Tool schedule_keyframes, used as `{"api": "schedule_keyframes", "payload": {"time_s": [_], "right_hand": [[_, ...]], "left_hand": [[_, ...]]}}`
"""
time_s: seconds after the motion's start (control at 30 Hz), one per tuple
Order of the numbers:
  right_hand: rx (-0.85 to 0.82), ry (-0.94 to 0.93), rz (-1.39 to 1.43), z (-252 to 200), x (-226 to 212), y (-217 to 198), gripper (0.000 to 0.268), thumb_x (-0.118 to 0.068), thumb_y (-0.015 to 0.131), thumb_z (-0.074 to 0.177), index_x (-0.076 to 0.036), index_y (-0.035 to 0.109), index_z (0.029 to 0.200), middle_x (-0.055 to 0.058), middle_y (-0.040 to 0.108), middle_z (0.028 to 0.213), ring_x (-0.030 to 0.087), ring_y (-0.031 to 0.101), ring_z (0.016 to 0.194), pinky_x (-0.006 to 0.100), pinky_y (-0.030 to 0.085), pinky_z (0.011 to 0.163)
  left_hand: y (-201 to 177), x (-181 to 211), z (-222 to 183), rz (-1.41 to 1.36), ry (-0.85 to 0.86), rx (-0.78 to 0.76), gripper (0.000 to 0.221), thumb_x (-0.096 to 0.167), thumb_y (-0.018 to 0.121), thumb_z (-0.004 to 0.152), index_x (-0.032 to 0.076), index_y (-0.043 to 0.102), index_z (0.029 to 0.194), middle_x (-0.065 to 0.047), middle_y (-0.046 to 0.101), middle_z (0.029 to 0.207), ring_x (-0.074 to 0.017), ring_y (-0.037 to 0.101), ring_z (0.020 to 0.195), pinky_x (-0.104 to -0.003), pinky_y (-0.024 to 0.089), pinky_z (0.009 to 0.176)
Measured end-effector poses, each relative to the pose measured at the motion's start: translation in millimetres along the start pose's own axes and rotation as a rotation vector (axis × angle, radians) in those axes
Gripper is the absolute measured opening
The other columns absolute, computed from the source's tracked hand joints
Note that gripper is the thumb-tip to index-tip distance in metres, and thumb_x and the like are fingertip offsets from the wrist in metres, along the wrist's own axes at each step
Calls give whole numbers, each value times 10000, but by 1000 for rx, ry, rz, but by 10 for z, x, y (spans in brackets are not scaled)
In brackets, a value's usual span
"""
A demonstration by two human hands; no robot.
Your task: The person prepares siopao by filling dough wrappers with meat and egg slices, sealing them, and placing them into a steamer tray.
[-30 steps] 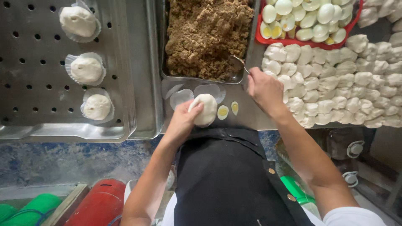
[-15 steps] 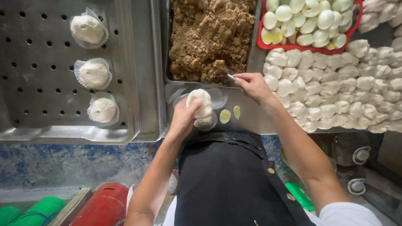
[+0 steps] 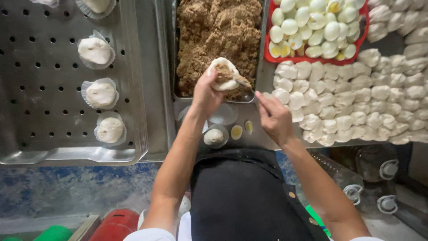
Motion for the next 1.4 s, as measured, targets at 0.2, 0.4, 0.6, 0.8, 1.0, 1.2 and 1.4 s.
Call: {"api": "schedule_keyframes", "payload": {"time_s": [0.2, 0.4, 0.6, 0.8, 1.0, 1.2, 1.4], "right_hand": [[29, 99, 136, -8, 80, -24, 268, -62, 610, 1026, -29, 692, 1280, 199, 744, 1131, 318, 754, 1028, 379, 577, 881], [-75, 244, -50, 133, 586, 514, 269, -139, 620, 976, -61, 756, 1195, 215, 749, 1023, 349, 744, 922, 392, 561, 794], [-131, 229, 95, 251, 770, 1007, 248, -171, 633, 961, -66, 785, 1127, 182, 768, 958, 271, 742, 859, 330, 570, 782], [-170, 329, 334, 29, 721, 520, 245, -146, 638, 973, -67, 760, 1171, 99, 795, 996, 110, 689, 854, 259, 536, 753], [-130, 111, -78, -194, 20, 301, 349, -113, 674, 955, -110, 733, 1299, 124, 678, 823, 278, 647, 707, 386, 527, 648], [91, -10, -84, -270, -389, -26, 350, -49, 626, 1003, -80, 671, 1349, 162, 666, 928, 347, 659, 790, 438, 524, 693], [52, 40, -119, -223, -460, -80, 337, -54, 641, 988, -81, 690, 1320, 166, 709, 966, 359, 688, 815, 443, 537, 706]], "left_hand": [[-110, 254, -307, 89, 83, 63, 322, 229, 603, 1080, 40, 584, 1340, -96, 648, 1195, -212, 665, 1072, -416, 585, 894], [-409, 232, -652, 21, 42, 188, 378, 186, 619, 977, 32, 575, 1320, -117, 667, 1167, -240, 694, 1050, -436, 624, 874], [-588, 109, -870, 113, 53, 105, 408, 127, 635, 985, 14, 545, 1367, -135, 649, 1248, -251, 676, 1128, -419, 601, 967], [-493, -181, -807, 137, -51, 121, 360, 181, 617, 1005, 36, 561, 1330, -117, 654, 1192, -231, 670, 1061, -400, 578, 872], [82, -235, -314, -43, -30, -77, 419, 352, 548, 1050, 1, 585, 1276, -133, 698, 1117, -239, 701, 1020, -388, 605, 922], [95, -134, -280, 38, 68, -22, 300, 137, 657, 1018, 3, 590, 1278, -91, 690, 1111, -194, 702, 988, -354, 607, 840], [57, -37, -481, 110, 102, -9, 284, 60, 658, 1004, -20, 603, 1272, -116, 699, 1103, -196, 717, 953, -342, 622, 807]]}}
Point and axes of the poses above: each hand's wrist, its own z-axis towards the middle knuckle, its own y-axis out of the palm, x = y × z, the point moved 9 cm from there along z, towards the middle knuckle
